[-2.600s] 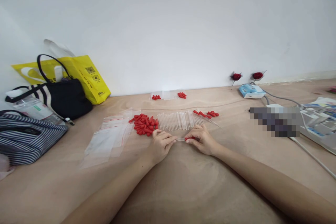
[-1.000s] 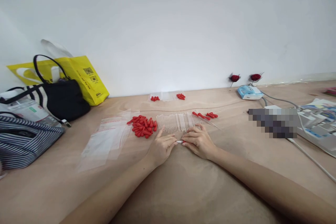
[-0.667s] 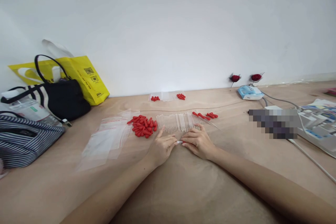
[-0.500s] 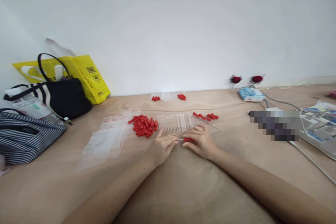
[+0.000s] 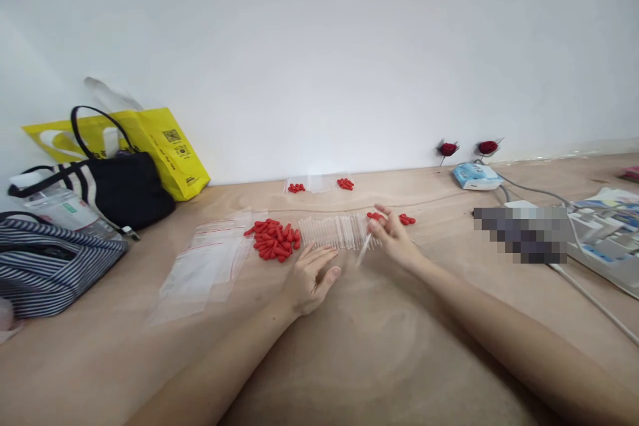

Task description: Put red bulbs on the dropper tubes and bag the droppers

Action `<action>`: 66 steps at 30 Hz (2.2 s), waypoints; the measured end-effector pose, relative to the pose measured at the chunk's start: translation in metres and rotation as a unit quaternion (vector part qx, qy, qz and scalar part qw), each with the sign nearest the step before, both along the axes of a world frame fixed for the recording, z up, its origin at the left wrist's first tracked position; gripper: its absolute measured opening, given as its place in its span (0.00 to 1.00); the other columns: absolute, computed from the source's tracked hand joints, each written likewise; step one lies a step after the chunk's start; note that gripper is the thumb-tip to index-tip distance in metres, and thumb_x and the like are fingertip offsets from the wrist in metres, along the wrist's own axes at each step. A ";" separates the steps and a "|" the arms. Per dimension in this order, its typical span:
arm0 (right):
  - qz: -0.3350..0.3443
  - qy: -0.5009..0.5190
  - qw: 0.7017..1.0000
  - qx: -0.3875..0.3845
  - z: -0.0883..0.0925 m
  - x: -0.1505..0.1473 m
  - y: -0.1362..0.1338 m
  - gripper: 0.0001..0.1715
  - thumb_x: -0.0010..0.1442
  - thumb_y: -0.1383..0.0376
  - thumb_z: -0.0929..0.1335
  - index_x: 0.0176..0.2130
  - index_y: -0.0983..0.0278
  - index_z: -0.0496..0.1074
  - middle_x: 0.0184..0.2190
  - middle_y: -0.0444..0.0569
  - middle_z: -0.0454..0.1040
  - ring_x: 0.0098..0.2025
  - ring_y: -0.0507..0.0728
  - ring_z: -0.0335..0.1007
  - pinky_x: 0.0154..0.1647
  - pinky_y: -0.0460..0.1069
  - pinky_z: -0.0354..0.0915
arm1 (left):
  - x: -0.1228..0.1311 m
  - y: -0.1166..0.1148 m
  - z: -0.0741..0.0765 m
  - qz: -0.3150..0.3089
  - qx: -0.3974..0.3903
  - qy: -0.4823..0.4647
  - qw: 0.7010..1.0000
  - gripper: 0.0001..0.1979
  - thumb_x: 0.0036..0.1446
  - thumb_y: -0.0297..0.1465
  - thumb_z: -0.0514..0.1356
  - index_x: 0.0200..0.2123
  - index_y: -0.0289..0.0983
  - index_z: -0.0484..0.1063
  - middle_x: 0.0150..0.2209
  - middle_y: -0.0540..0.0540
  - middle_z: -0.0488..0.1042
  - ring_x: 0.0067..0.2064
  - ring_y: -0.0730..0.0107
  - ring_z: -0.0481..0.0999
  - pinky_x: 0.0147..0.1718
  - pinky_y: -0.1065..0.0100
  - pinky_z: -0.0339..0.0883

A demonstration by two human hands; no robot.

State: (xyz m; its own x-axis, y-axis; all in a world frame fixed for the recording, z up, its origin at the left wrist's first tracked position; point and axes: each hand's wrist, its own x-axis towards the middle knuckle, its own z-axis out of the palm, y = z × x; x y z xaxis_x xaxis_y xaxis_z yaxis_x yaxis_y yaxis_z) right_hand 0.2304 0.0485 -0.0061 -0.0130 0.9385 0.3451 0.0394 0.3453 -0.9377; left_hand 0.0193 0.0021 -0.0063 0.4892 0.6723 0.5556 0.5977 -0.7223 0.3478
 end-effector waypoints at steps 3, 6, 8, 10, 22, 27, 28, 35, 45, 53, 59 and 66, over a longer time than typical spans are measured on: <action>-0.051 -0.125 0.991 -0.016 0.012 0.039 0.034 0.26 0.53 0.52 0.63 0.47 0.62 0.54 0.19 0.37 0.63 0.23 0.52 0.62 0.26 0.47 0.58 | 0.001 0.001 0.000 0.003 -0.008 -0.006 1.000 0.12 0.58 0.32 0.51 0.42 0.36 0.70 0.41 0.43 0.75 0.47 0.63 0.72 0.52 0.52 0.57; -0.087 -0.340 0.936 -0.015 0.019 0.065 0.056 0.17 0.54 0.56 0.62 0.41 0.62 0.63 0.20 0.41 0.67 0.24 0.52 0.63 0.28 0.47 0.55 | 0.003 0.002 0.000 -0.002 -0.008 -0.006 1.000 0.11 0.58 0.31 0.51 0.38 0.37 0.71 0.39 0.44 0.76 0.45 0.63 0.73 0.50 0.53 0.59; -0.104 -0.452 0.886 0.002 0.020 0.070 0.063 0.14 0.54 0.57 0.62 0.39 0.60 0.67 0.23 0.43 0.71 0.28 0.53 0.66 0.32 0.48 0.54 | 0.004 0.002 0.000 -0.004 -0.007 -0.008 1.000 0.11 0.59 0.30 0.50 0.36 0.36 0.72 0.38 0.44 0.76 0.43 0.64 0.73 0.49 0.54 0.61; -0.118 -0.505 0.855 0.010 0.017 0.068 0.064 0.14 0.54 0.56 0.62 0.39 0.58 0.69 0.25 0.44 0.73 0.31 0.54 0.67 0.35 0.49 0.52 | 0.004 0.002 0.000 -0.008 -0.004 -0.012 1.000 0.11 0.59 0.30 0.50 0.35 0.36 0.72 0.37 0.44 0.76 0.42 0.65 0.74 0.48 0.55 0.62; -0.177 -0.556 0.812 -0.009 0.011 0.064 0.056 0.16 0.55 0.57 0.61 0.39 0.58 0.71 0.31 0.46 0.75 0.38 0.57 0.67 0.38 0.52 0.50 | 0.003 0.001 0.001 -0.021 -0.020 -0.002 1.000 0.13 0.59 0.30 0.49 0.31 0.34 0.73 0.36 0.42 0.75 0.40 0.65 0.73 0.42 0.61 0.67; -0.180 -0.563 0.806 -0.036 0.020 0.078 0.050 0.12 0.51 0.60 0.62 0.30 0.60 0.73 0.29 0.46 0.75 0.32 0.55 0.67 0.33 0.49 0.51 | 0.003 0.001 0.001 -0.020 -0.022 0.000 1.000 0.13 0.59 0.30 0.50 0.30 0.35 0.73 0.36 0.43 0.75 0.40 0.65 0.73 0.41 0.62 0.67; -0.174 -0.566 0.805 -0.038 0.022 0.081 0.047 0.11 0.49 0.61 0.63 0.29 0.60 0.73 0.27 0.45 0.75 0.32 0.55 0.67 0.33 0.49 0.51 | 0.003 0.001 0.001 -0.019 -0.022 0.002 1.000 0.13 0.59 0.31 0.50 0.30 0.35 0.73 0.36 0.43 0.75 0.40 0.65 0.73 0.41 0.62 0.67; -0.100 -0.620 0.776 -0.057 0.024 0.086 0.035 0.13 0.46 0.62 0.64 0.31 0.55 0.76 0.28 0.44 0.76 0.32 0.57 0.69 0.34 0.50 0.53 | 0.003 0.001 0.000 -0.021 -0.019 0.013 1.000 0.14 0.59 0.31 0.49 0.30 0.36 0.74 0.36 0.43 0.75 0.39 0.65 0.73 0.41 0.62 0.68; -0.121 -0.604 0.784 -0.081 0.024 0.092 0.037 0.12 0.46 0.58 0.64 0.26 0.58 0.76 0.25 0.45 0.76 0.28 0.55 0.69 0.30 0.48 0.55 | 0.003 0.001 0.000 -0.022 -0.031 0.017 0.999 0.15 0.60 0.31 0.49 0.30 0.36 0.74 0.36 0.44 0.75 0.40 0.65 0.73 0.40 0.62 0.67; -0.151 -0.536 0.825 -0.095 0.037 0.110 0.027 0.13 0.46 0.57 0.65 0.22 0.63 0.73 0.20 0.48 0.73 0.23 0.54 0.66 0.23 0.46 0.55 | 0.003 0.002 -0.001 -0.027 -0.020 0.010 0.999 0.14 0.60 0.32 0.49 0.32 0.36 0.73 0.36 0.44 0.75 0.39 0.65 0.73 0.41 0.62 0.67; -0.124 -0.425 0.895 -0.063 0.046 0.072 0.004 0.12 0.47 0.59 0.65 0.22 0.64 0.72 0.18 0.45 0.71 0.22 0.52 0.64 0.21 0.45 0.56 | 0.003 0.006 -0.002 0.003 -0.013 -0.019 1.000 0.13 0.57 0.31 0.53 0.46 0.36 0.67 0.39 0.43 0.73 0.42 0.64 0.71 0.42 0.60 0.66; 0.070 -0.367 0.924 0.084 0.010 -0.009 -0.031 0.10 0.51 0.60 0.64 0.26 0.62 0.71 0.21 0.43 0.71 0.23 0.51 0.64 0.24 0.45 0.58 | 0.001 0.007 -0.004 0.000 -0.005 0.012 1.000 0.14 0.56 0.30 0.54 0.47 0.38 0.66 0.48 0.42 0.69 0.49 0.62 0.67 0.47 0.58 0.63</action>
